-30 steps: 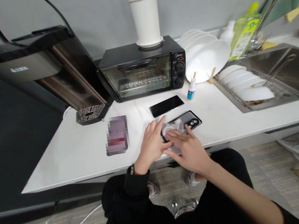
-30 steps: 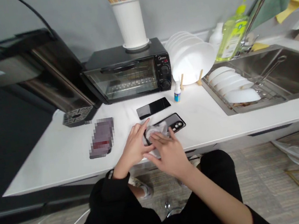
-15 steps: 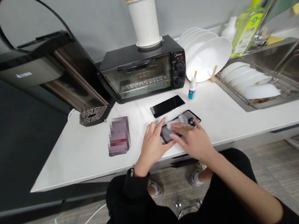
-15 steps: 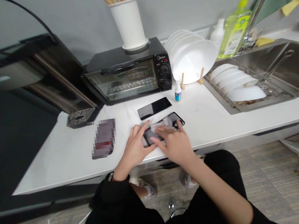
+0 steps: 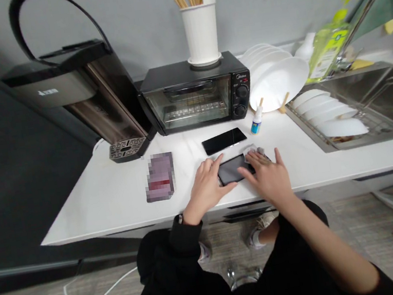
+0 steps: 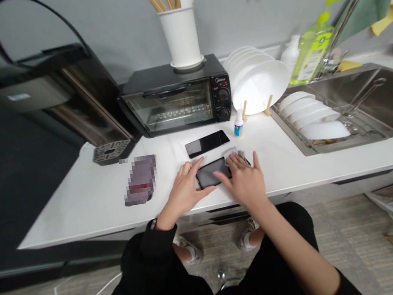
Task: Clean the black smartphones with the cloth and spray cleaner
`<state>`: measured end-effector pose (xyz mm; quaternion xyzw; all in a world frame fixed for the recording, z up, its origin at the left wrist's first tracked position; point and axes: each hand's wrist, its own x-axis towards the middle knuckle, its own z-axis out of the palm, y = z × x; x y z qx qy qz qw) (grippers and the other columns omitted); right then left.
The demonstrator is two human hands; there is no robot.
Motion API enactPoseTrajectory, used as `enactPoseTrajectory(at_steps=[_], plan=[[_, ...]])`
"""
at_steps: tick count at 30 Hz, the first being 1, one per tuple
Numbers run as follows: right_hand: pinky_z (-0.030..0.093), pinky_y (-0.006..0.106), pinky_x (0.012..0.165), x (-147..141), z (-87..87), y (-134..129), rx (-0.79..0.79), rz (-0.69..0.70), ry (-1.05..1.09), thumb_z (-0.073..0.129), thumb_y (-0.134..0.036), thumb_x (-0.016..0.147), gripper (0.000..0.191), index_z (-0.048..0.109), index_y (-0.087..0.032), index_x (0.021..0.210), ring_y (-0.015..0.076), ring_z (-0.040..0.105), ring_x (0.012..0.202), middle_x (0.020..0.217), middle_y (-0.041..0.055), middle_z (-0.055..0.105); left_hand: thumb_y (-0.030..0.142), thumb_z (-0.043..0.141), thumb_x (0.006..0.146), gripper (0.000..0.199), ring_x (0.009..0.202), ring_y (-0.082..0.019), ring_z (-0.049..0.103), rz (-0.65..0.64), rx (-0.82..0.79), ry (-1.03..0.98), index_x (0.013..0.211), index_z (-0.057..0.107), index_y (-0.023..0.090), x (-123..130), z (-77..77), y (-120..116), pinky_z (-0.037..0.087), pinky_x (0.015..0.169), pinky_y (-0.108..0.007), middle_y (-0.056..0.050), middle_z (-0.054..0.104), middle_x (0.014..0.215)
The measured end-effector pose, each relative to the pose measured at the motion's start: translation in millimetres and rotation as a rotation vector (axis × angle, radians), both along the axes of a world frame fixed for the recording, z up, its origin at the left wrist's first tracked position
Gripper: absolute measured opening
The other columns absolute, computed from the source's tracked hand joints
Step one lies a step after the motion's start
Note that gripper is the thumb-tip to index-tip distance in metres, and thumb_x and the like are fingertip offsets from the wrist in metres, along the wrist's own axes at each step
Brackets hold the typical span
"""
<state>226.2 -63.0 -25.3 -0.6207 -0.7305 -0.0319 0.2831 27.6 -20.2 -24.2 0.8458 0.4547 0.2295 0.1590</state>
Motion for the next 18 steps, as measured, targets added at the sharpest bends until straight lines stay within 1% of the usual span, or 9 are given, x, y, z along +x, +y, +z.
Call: enactPoseTrajectory(at_steps=[2, 4, 5, 7, 9, 11, 14, 15, 18], plan=[[0.023, 0.063, 0.126, -13, 0.7, -7, -0.031, 0.165, 0.006, 0.05, -0.06, 0.103, 0.057, 0.068, -0.015, 0.134, 0.0337, 0.065, 0.131, 0.138, 0.0186, 0.069, 0.039, 0.077, 0.086, 0.089, 0.117, -0.032, 0.052, 0.005, -0.014, 0.025, 0.161, 0.033, 0.025, 0, -1.1, 2, 0.048, 0.105, -0.049, -0.01, 0.054, 0.12], [0.024, 0.06, 0.127, -23, 1.2, -9, -0.088, 0.301, 0.035, 0.051, -0.06, 0.103, 0.054, 0.068, -0.02, 0.134, 0.0305, 0.065, 0.131, 0.139, 0.0139, 0.069, 0.037, 0.077, 0.086, 0.088, 0.115, -0.032, 0.052, 0.019, -0.029, 0.034, 0.161, 0.034, 0.024, -1, -1.8, 3, 0.049, 0.103, -0.048, -0.01, 0.053, 0.12], [0.022, 0.062, 0.127, -23, 1.2, -7, -0.099, 0.298, 0.047, 0.05, -0.058, 0.104, 0.049, 0.068, -0.023, 0.133, 0.0298, 0.065, 0.131, 0.139, 0.0114, 0.07, 0.038, 0.077, 0.086, 0.088, 0.116, -0.032, 0.052, 0.028, -0.03, 0.027, 0.161, 0.034, 0.024, -2, -1.6, 3, 0.049, 0.103, -0.048, -0.01, 0.054, 0.12], [0.015, 0.069, 0.126, -13, 0.6, -1, -0.075, 0.166, 0.052, 0.047, -0.054, 0.107, 0.043, 0.07, -0.026, 0.131, 0.0308, 0.065, 0.13, 0.137, 0.0096, 0.071, 0.043, 0.078, 0.086, 0.09, 0.119, -0.032, 0.052, 0.038, -0.021, 0.003, 0.161, 0.033, 0.024, -3, -0.3, 1, 0.048, 0.104, -0.048, -0.01, 0.054, 0.123], [0.012, 0.072, 0.124, -1, 0.1, 3, -0.029, 0.027, 0.041, 0.046, -0.052, 0.107, 0.045, 0.07, -0.022, 0.131, 0.0332, 0.066, 0.13, 0.137, 0.0135, 0.071, 0.048, 0.08, 0.084, 0.093, 0.12, -0.033, 0.052, 0.045, -0.008, -0.006, 0.161, 0.033, 0.025, -2, 1.4, -1, 0.047, 0.106, -0.049, -0.01, 0.054, 0.124], [0.016, 0.069, 0.126, 5, 1.0, 1, -0.038, 0.09, 0.021, 0.05, -0.056, 0.105, 0.051, 0.068, -0.018, 0.134, 0.0335, 0.064, 0.131, 0.14, 0.0165, 0.068, 0.046, 0.081, 0.084, 0.093, 0.118, -0.033, 0.053, 0.041, -0.006, 0.009, 0.161, 0.033, 0.025, -1, 2.2, -1, 0.048, 0.106, -0.049, -0.01, 0.055, 0.122], [0.023, 0.062, 0.127, 7, 4.8, -4, -0.125, 0.338, 0.017, 0.052, -0.058, 0.104, 0.05, 0.068, -0.023, 0.136, 0.0298, 0.064, 0.133, 0.142, 0.011, 0.068, 0.042, 0.079, 0.086, 0.09, 0.116, -0.032, 0.054, 0.033, -0.007, 0.018, 0.161, 0.033, 0.026, 0, 1.9, 1, 0.049, 0.104, -0.048, -0.009, 0.055, 0.119], [0.022, 0.063, 0.127, 9, 6.1, -4, -0.135, 0.329, 0.024, 0.051, -0.056, 0.105, 0.047, 0.068, -0.025, 0.135, 0.0291, 0.065, 0.131, 0.14, 0.009, 0.069, 0.042, 0.079, 0.086, 0.09, 0.116, -0.032, 0.054, 0.035, -0.004, 0.012, 0.161, 0.032, 0.027, 0, 1.7, 1, 0.049, 0.104, -0.048, -0.009, 0.055, 0.119], [0.015, 0.071, 0.125, 16, 8.0, -3, -0.083, 0.098, 0.032, 0.049, -0.049, 0.107, 0.041, 0.07, -0.024, 0.132, 0.0316, 0.067, 0.128, 0.137, 0.0113, 0.071, 0.047, 0.081, 0.084, 0.093, 0.118, -0.031, 0.054, 0.037, 0.006, -0.005, 0.161, 0.031, 0.03, 0, 1.5, 1, 0.047, 0.107, -0.049, -0.008, 0.054, 0.121]])
